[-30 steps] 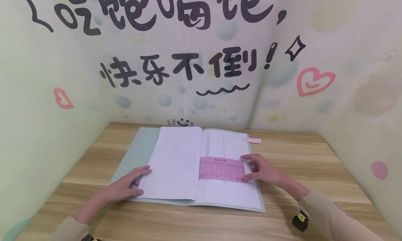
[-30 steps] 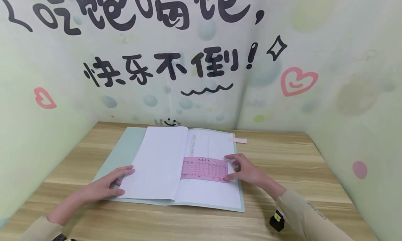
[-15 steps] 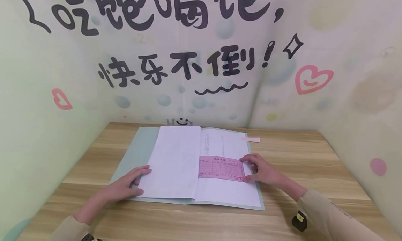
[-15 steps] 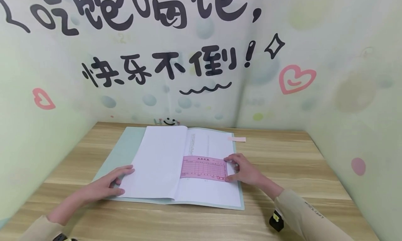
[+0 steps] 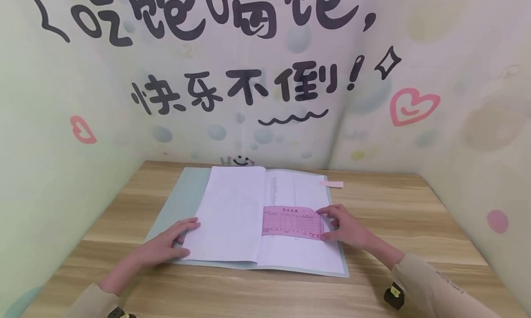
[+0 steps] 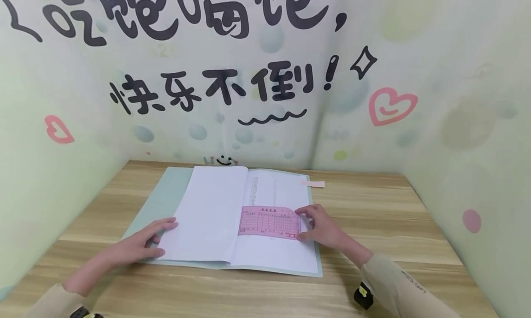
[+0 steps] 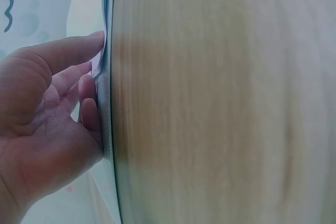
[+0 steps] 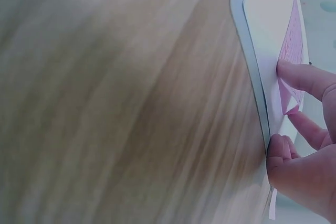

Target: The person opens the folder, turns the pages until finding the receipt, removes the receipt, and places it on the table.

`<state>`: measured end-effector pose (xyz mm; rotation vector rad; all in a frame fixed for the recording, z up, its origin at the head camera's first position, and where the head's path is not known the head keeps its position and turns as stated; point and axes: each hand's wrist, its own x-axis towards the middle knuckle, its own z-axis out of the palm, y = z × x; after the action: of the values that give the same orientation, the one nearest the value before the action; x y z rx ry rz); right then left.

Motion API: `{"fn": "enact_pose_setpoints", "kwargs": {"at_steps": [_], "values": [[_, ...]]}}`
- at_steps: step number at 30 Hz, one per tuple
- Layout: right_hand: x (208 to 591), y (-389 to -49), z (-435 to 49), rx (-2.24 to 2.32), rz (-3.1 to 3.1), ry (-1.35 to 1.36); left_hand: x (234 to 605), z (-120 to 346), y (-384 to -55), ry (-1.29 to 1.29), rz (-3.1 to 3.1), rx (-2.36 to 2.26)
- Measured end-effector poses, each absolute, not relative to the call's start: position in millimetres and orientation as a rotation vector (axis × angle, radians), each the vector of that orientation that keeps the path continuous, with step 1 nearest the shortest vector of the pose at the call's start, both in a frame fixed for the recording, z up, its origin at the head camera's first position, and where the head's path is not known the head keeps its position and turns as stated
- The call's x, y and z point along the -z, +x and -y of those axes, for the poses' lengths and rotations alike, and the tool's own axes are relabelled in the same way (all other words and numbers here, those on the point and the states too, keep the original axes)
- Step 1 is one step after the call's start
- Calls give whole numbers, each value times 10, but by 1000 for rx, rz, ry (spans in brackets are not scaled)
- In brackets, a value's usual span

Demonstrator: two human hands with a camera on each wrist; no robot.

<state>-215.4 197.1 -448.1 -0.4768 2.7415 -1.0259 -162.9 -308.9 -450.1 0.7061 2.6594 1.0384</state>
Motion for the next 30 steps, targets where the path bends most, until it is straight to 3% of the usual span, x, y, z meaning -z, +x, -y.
{"fn": "enact_pose_setpoints", "kwargs": {"at_steps": [30], "values": [[4364,-2147,-1889,1519,-2513,-245,4468,3065,-1626,737,-2636,-1067]]}}
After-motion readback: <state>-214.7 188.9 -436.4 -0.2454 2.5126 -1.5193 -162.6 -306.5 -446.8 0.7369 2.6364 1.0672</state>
